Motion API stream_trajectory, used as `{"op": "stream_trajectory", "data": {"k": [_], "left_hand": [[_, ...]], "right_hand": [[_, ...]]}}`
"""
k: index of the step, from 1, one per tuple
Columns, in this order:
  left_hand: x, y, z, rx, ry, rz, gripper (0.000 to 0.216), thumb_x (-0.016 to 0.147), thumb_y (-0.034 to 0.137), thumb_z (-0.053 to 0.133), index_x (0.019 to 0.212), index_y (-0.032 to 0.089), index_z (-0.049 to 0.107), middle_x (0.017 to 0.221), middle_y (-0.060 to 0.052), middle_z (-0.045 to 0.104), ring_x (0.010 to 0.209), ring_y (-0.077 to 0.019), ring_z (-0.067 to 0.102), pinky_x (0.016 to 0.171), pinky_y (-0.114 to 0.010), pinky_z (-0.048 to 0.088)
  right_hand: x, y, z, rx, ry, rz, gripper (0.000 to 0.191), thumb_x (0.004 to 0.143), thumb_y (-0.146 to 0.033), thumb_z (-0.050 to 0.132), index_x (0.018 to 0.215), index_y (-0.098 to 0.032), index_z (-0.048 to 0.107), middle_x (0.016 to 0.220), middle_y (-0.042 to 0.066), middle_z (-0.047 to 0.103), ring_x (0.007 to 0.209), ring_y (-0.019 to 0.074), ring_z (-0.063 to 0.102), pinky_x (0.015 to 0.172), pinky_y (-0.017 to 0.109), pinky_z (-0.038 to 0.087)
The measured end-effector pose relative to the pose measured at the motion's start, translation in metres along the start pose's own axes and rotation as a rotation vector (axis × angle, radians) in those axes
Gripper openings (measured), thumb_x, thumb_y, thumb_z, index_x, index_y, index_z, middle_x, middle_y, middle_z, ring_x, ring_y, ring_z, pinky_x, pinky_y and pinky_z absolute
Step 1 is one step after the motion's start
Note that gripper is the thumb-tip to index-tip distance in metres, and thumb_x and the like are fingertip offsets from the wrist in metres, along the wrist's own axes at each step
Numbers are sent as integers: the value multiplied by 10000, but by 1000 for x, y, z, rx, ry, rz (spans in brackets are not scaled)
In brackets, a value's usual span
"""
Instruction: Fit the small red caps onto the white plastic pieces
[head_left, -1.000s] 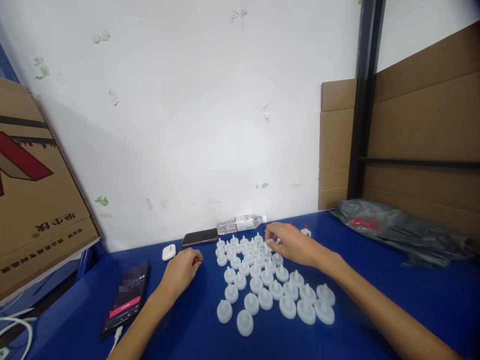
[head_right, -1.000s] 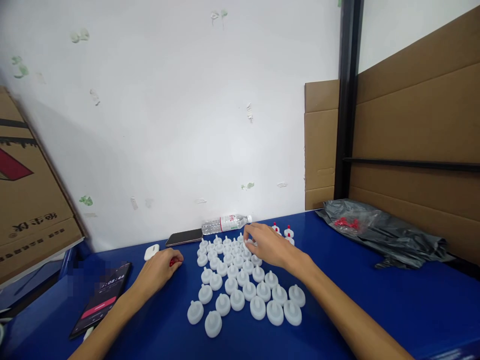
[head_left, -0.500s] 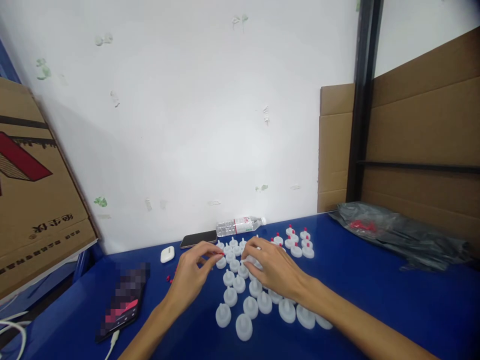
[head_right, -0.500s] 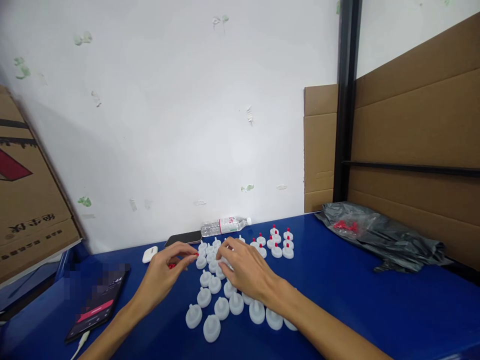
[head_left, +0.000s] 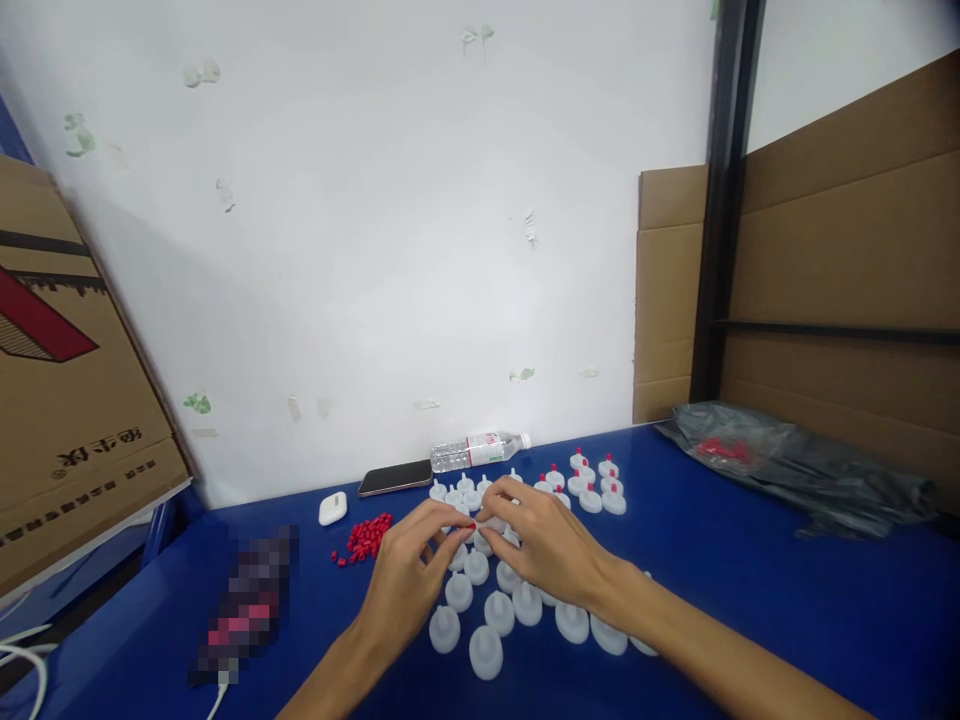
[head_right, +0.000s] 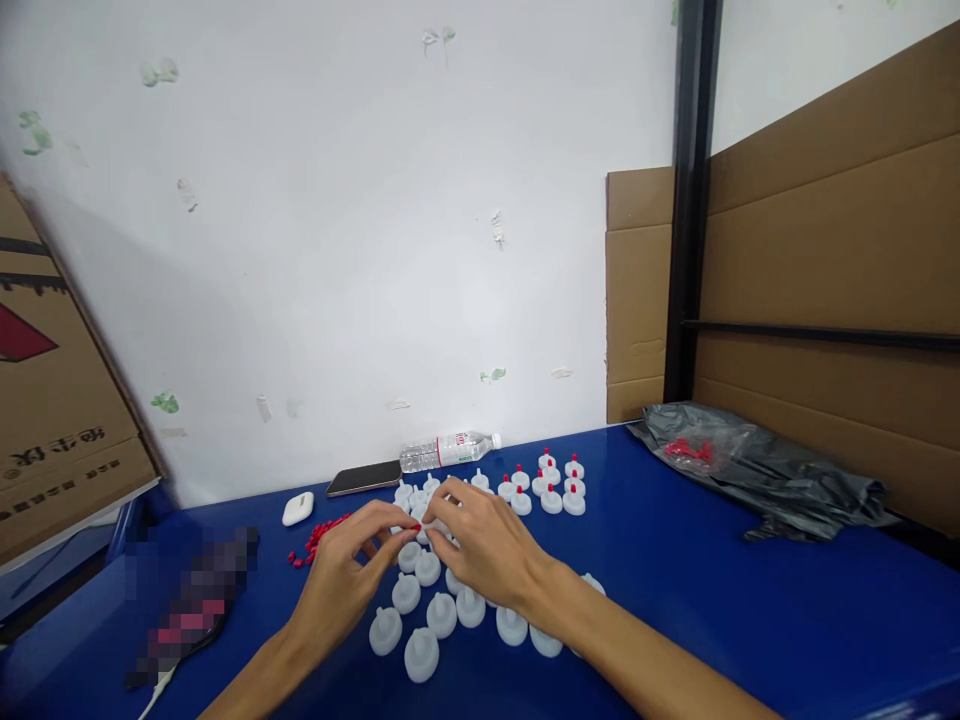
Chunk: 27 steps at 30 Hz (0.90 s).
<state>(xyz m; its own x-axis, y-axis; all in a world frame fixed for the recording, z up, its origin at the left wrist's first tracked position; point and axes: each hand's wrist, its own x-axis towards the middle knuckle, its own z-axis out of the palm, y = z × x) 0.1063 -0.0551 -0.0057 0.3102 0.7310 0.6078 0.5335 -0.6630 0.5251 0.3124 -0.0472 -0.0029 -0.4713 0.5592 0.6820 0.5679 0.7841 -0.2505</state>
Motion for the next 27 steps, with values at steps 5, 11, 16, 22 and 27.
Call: {"op": "stream_trajectory", "data": {"k": [5,11,16,22,27], "left_hand": [[1,-2,-2,-44,6,-23,178,937,319,617,939,202,752,939,-59,702,685,-136,645,566,-224,473],[2,-2,1,-268,-39,-145,200,899,361,659,911,189,759,936,-53,689,535,-95,620,510,-218,468],[5,1,0,-458,-35,-304,240,819,402,732,894,175,758,932,-45,687,456,-87,611,404,-195,387],[6,3,-2,-471,-71,-383,309,789,452,748,891,160,748,958,-78,732,382,-79,567,355,-197,301],[6,1,-2,-443,-108,-428,337,805,475,737,931,163,703,420,44,551,346,-99,477,390,-193,305]], "right_hand": [[-1,-1,1,15,29,5,76,936,-184,588,989,-203,639,1011,47,658,802,164,652,679,275,513],[-2,0,2,33,28,-13,87,936,-170,588,996,-208,637,1009,39,665,826,164,657,685,272,516],[-2,-1,1,39,51,-25,97,964,-189,562,1013,-211,642,1020,43,676,861,165,666,720,272,517],[-6,0,2,65,38,-6,205,982,-235,541,1182,-231,581,1085,58,679,876,177,671,733,285,525],[-5,-3,-3,69,37,-37,189,1021,-270,464,1184,-236,553,1041,54,671,798,162,637,671,271,488]]}}
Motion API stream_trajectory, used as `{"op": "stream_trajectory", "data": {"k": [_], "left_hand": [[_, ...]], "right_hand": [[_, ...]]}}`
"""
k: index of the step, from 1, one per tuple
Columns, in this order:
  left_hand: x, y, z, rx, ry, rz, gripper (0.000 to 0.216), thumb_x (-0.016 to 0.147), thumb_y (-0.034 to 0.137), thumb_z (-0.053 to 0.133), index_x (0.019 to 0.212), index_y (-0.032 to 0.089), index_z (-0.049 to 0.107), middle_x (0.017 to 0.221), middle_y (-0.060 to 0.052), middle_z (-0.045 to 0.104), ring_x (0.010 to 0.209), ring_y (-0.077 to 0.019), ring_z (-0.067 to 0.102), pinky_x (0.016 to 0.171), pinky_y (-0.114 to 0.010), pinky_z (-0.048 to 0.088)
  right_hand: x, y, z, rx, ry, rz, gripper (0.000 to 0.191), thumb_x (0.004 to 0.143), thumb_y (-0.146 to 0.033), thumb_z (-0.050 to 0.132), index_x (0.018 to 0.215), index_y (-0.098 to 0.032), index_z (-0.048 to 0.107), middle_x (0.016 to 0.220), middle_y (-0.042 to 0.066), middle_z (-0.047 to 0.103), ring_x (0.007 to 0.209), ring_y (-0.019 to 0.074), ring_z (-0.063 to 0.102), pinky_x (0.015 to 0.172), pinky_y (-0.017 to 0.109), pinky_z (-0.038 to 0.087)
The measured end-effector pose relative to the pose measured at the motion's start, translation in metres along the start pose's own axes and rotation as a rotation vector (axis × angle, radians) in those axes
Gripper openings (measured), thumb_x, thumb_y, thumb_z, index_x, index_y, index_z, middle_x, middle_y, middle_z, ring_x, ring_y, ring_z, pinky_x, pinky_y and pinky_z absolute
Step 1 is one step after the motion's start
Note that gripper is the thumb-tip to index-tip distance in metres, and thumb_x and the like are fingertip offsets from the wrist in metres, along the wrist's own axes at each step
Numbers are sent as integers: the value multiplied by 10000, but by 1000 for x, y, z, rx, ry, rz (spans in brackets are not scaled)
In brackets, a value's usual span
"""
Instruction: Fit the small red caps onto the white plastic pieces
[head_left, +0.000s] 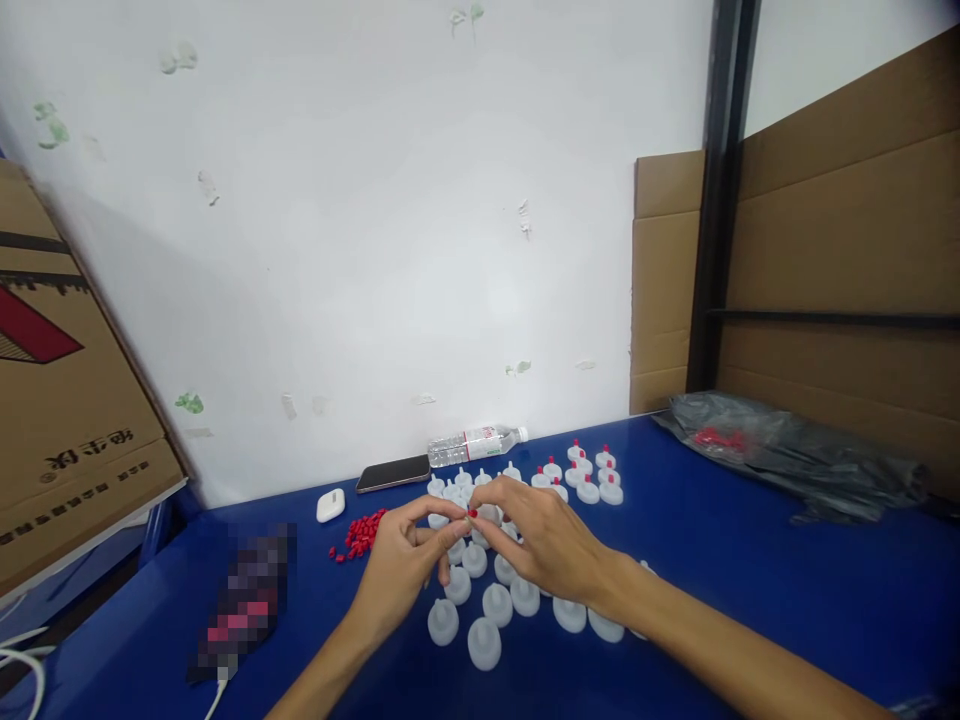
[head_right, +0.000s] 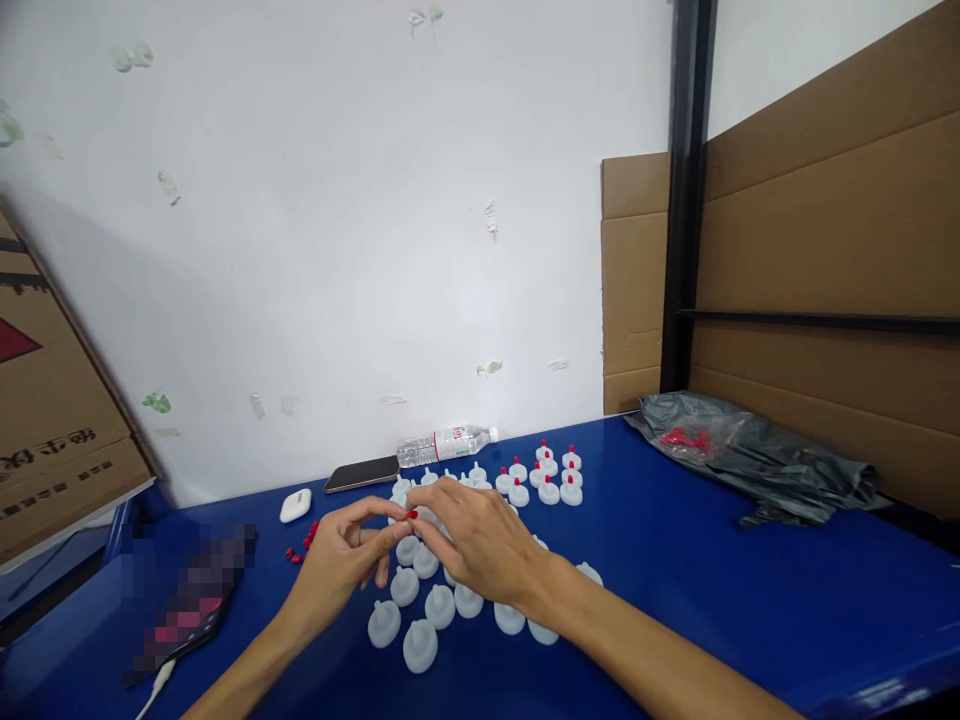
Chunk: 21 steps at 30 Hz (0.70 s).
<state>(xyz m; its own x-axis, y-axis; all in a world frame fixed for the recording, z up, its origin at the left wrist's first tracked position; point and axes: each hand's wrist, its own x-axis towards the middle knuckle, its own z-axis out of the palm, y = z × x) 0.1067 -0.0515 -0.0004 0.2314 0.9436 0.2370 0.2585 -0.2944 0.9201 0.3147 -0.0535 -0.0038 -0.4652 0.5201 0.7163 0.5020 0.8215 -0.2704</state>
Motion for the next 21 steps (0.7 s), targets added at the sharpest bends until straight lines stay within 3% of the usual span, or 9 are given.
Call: {"op": "stream_trajectory", "data": {"k": [5,10,14,17,21], "left_hand": [[4,-1,-2,-52,11,-13,365,781,500,751,897,168,656,463,59,536,400,-94,485,390,-179,308],[6,-2,-3,-77,24,-46,394,766,517,760,894,160,653,471,69,508,408,-79,449,385,-171,304],[5,0,-2,-76,19,-67,404,760,523,761,891,155,659,507,59,525,420,-77,448,391,-175,320],[4,1,-2,-91,32,-73,403,740,518,774,879,156,666,615,25,588,481,-88,494,394,-175,326],[5,-1,-3,-128,52,-45,382,722,494,790,859,155,679,785,-22,659,579,-107,549,477,-207,434]], "right_hand": [[4,-3,-5,45,20,39,174,1016,-235,467,1110,-247,613,981,32,655,753,141,611,661,258,463],[8,1,-3,239,88,220,118,975,-282,558,1044,-247,647,972,17,693,809,159,650,714,285,511],[12,5,-3,618,88,492,186,935,-383,614,1061,-247,610,948,20,708,788,170,687,703,301,552],[12,10,-6,981,58,686,279,889,-426,673,1071,-245,564,926,24,712,828,180,722,823,344,569],[11,17,-10,1210,37,797,303,871,-397,703,1064,-235,535,923,32,711,882,185,737,912,356,544]]}}
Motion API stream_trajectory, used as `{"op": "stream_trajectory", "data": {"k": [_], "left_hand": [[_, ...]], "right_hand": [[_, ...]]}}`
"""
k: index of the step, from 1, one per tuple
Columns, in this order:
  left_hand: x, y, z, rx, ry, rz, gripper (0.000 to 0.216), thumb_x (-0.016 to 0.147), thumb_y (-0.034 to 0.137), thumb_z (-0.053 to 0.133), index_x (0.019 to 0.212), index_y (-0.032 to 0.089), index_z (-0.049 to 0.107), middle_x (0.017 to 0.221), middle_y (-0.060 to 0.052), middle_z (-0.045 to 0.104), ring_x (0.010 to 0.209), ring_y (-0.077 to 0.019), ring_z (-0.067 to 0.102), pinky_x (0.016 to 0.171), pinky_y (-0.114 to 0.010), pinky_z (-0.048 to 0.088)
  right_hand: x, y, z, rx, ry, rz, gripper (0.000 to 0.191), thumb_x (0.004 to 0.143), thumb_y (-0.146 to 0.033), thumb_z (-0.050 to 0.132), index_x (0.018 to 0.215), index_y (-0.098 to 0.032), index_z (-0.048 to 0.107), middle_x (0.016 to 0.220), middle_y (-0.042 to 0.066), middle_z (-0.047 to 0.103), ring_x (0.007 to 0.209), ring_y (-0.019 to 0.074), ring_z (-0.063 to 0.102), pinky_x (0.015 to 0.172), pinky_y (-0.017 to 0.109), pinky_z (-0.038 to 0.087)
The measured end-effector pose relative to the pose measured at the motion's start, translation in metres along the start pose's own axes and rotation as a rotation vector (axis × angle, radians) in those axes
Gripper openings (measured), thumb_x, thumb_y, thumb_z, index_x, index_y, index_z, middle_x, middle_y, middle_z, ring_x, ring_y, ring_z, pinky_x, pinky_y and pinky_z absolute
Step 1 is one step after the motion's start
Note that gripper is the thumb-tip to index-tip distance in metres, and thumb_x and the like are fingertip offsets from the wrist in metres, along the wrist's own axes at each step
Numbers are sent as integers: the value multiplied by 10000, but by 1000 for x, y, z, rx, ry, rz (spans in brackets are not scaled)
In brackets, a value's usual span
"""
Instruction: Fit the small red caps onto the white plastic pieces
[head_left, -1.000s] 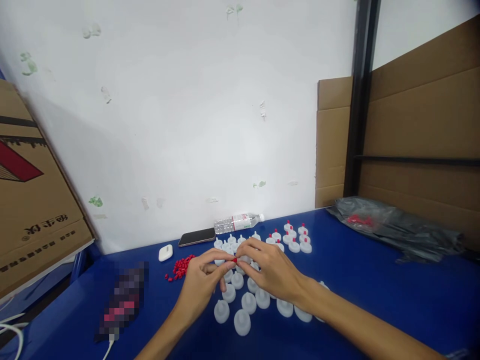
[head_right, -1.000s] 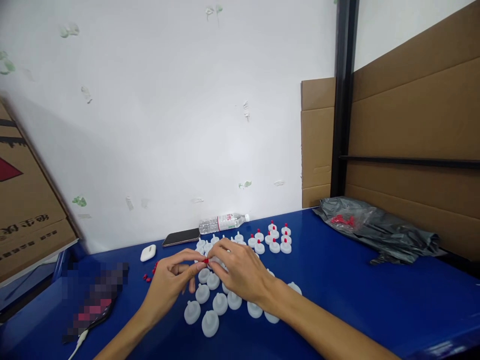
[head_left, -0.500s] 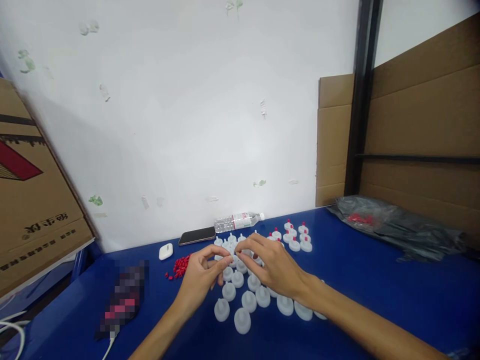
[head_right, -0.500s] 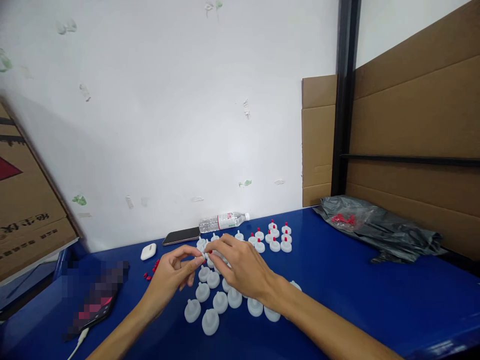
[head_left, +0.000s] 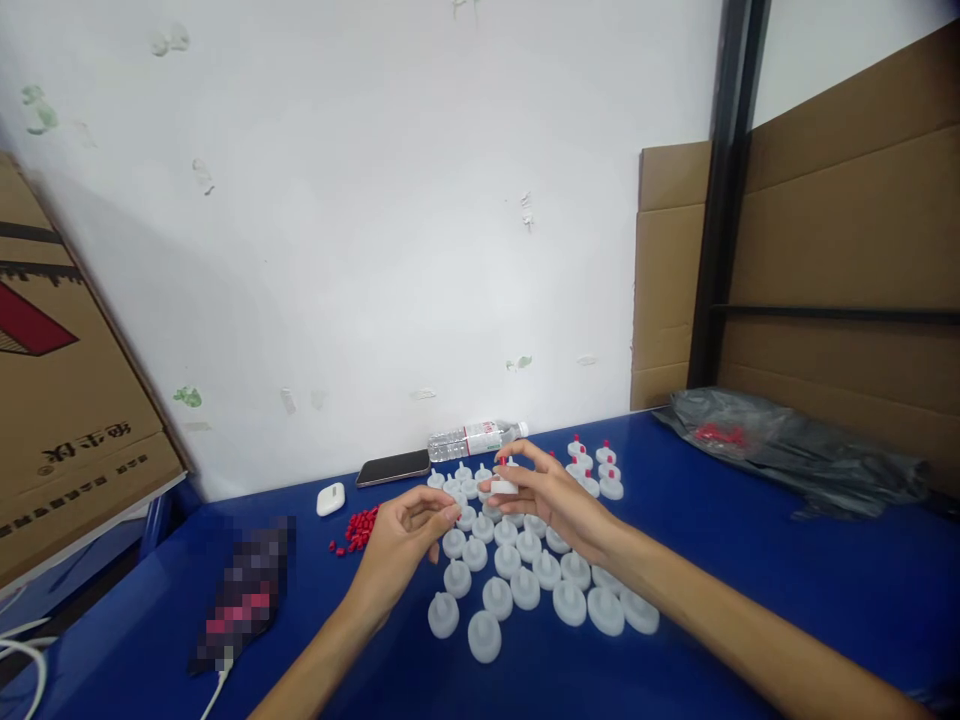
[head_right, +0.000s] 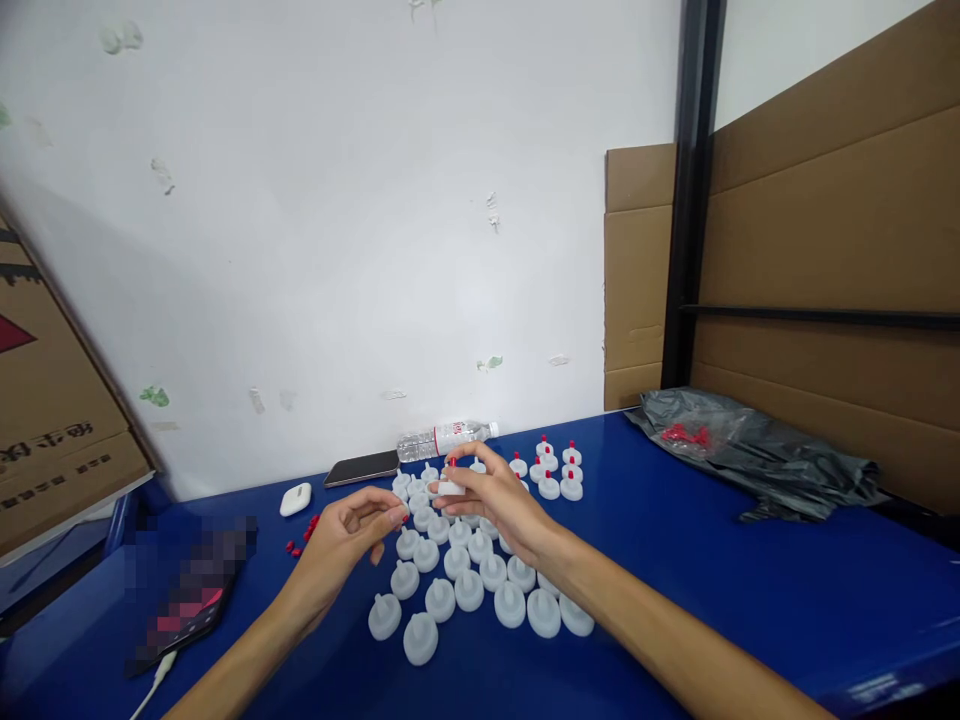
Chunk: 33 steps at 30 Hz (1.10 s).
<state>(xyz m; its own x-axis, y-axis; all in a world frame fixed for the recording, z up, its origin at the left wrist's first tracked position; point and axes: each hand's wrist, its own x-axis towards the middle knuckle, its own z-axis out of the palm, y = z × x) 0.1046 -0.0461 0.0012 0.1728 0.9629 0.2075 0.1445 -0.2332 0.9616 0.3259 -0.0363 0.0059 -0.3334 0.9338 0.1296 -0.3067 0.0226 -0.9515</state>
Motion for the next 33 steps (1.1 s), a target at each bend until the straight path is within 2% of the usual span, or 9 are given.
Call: {"op": "stream_trajectory", "data": {"k": [2,5,8,11,13,23,27,30,33], "left_hand": [[1,-1,-1,-13,21,7,364,715,471,801,847,153,684,820,-33,684,616,-119,585,562,-237,496],[3,-3,-3,-49,58,3,342,718,445,806,854,155,686,847,-48,705,776,-181,670,654,-260,534],[4,-5,-4,-73,60,-10,329,731,435,798,869,157,687,849,-50,702,858,-213,692,670,-265,541],[4,-6,-5,-72,52,-10,313,738,416,797,875,156,690,851,-46,690,849,-204,682,670,-263,549],[3,-7,-5,-70,46,-8,301,745,408,792,877,157,691,857,-44,683,850,-200,674,675,-264,556],[4,-8,-4,-82,46,-8,295,736,407,794,873,163,698,857,-34,678,846,-192,662,679,-267,559],[4,-8,-5,-79,50,-7,285,740,401,790,873,167,698,851,-29,679,839,-187,656,682,-266,545],[4,-8,-5,-65,52,-6,278,745,390,786,879,160,704,837,-34,692,766,-164,635,658,-255,511],[4,-7,-5,-92,26,-36,303,762,382,782,949,152,721,884,-60,716,774,-158,625,658,-246,476]], "right_hand": [[0,0,-2,20,-11,29,297,872,-387,698,1060,-230,530,904,32,711,862,182,739,852,326,553],[1,1,-1,24,-10,74,274,852,-359,699,1014,-225,524,872,24,712,755,154,726,654,241,533],[2,2,0,43,27,135,230,830,-326,679,952,-222,513,829,11,712,589,99,645,451,161,396],[4,2,-1,80,46,193,179,831,-287,648,942,-220,524,799,7,714,480,54,529,378,131,266],[4,3,-3,101,40,224,164,839,-280,646,947,-219,539,797,13,716,471,47,513,373,123,257],[4,5,-2,114,16,190,321,853,-440,750,896,-201,540,791,-2,675,499,29,576,492,106,514],[5,5,-4,128,7,150,353,847,-462,757,976,-207,551,869,19,686,711,101,721,710,179,607],[4,4,-5,70,-44,121,362,852,-436,757,1052,-198,572,974,55,711,907,172,746,928,288,582],[1,2,-1,-31,-33,42,341,846,-448,754,987,-190,582,1004,63,716,971,200,732,985,366,550]]}}
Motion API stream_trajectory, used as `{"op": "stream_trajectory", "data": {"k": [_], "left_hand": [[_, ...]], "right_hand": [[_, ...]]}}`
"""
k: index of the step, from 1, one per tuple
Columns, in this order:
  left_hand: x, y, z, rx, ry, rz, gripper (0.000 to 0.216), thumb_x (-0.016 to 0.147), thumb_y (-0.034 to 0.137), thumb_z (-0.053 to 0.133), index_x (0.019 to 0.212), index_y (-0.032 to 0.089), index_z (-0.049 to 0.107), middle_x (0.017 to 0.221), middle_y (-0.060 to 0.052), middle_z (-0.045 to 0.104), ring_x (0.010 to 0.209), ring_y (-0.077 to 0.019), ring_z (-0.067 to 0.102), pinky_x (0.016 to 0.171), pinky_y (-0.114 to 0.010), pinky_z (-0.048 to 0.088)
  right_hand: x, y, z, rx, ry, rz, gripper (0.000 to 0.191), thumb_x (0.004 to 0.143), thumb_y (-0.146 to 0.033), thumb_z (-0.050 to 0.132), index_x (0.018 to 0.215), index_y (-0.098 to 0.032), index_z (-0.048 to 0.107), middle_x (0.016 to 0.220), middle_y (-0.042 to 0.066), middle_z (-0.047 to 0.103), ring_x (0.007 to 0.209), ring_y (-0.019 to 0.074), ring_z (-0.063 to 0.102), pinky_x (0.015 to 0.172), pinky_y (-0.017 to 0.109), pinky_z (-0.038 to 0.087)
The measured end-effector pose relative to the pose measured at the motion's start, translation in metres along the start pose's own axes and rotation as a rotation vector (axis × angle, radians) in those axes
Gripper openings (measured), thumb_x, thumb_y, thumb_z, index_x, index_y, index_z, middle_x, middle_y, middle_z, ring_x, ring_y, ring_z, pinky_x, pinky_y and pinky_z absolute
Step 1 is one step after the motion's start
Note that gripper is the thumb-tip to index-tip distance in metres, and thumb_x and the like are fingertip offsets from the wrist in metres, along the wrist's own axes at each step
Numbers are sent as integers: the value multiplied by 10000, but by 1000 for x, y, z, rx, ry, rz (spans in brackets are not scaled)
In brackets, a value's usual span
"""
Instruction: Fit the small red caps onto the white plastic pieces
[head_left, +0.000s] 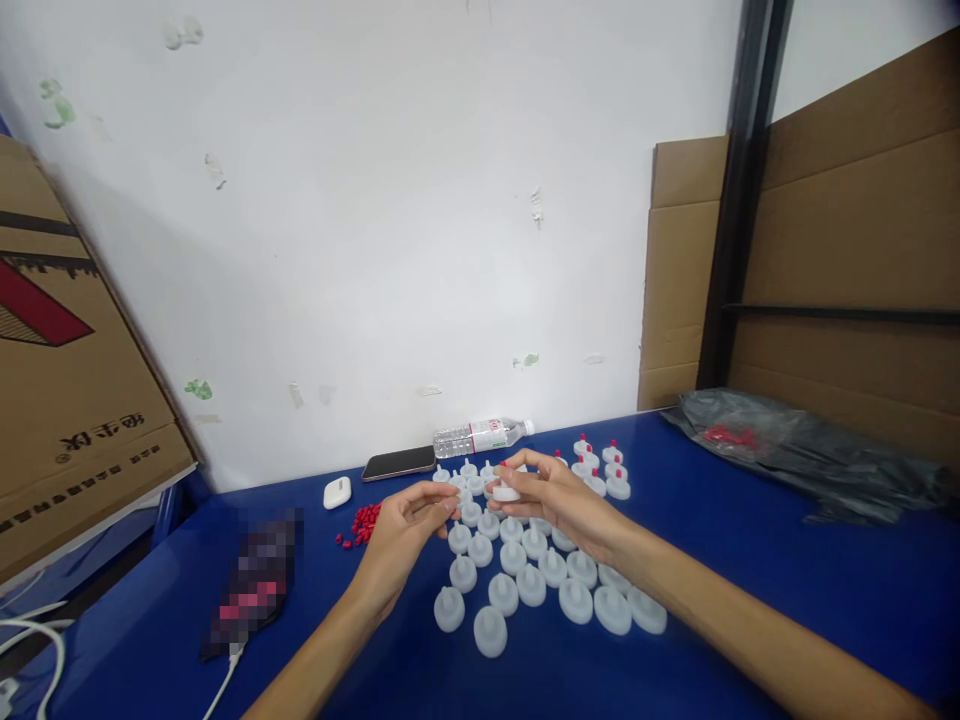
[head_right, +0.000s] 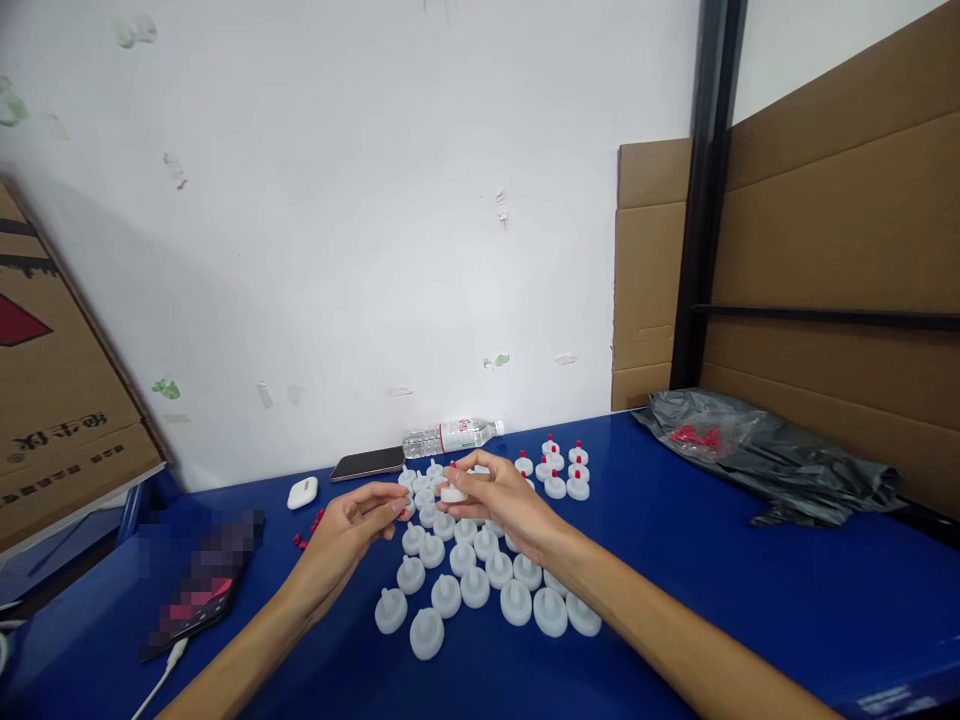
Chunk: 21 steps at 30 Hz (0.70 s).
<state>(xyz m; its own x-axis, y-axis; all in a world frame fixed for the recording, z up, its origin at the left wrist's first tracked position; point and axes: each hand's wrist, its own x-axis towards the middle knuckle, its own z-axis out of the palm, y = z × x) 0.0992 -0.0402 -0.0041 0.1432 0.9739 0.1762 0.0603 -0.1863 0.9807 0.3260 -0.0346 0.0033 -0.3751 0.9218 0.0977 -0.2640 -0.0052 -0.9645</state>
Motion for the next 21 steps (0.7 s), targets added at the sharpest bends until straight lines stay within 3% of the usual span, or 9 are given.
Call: {"op": "stream_trajectory", "data": {"k": [5,9,12,16,21], "left_hand": [[-2,1,1,-95,-59,-60,345,772,389,790,1005,148,711,895,-64,705,792,-150,611,649,-237,446],[-3,0,0,-196,-100,-155,353,755,356,814,1006,148,679,839,-35,663,726,-119,575,561,-206,384],[-2,-1,-1,-273,-112,-233,345,747,297,817,1008,129,667,851,-44,651,726,-108,569,566,-195,376],[1,-3,-2,-387,-101,-282,300,716,183,759,990,95,671,781,-39,613,667,-84,516,556,-179,358],[1,-3,-5,-384,-137,-343,84,664,153,635,697,143,557,557,83,290,493,-45,194,443,-193,126]], "right_hand": [[0,0,7,-190,42,-152,322,860,-488,712,957,-204,595,993,55,713,959,193,695,795,321,580],[1,3,9,-436,86,-312,259,889,-464,684,928,-212,639,955,38,716,829,172,678,636,263,534],[-1,6,11,-669,80,-476,177,920,-402,667,957,-231,690,945,22,729,831,172,682,652,265,530],[-5,13,12,-1068,17,-763,102,958,-268,626,1012,-227,703,1065,51,735,950,208,678,786,330,550],[-6,22,14,-1260,-48,-884,82,960,-195,609,1007,-195,676,1083,71,726,984,218,670,823,337,557]]}}
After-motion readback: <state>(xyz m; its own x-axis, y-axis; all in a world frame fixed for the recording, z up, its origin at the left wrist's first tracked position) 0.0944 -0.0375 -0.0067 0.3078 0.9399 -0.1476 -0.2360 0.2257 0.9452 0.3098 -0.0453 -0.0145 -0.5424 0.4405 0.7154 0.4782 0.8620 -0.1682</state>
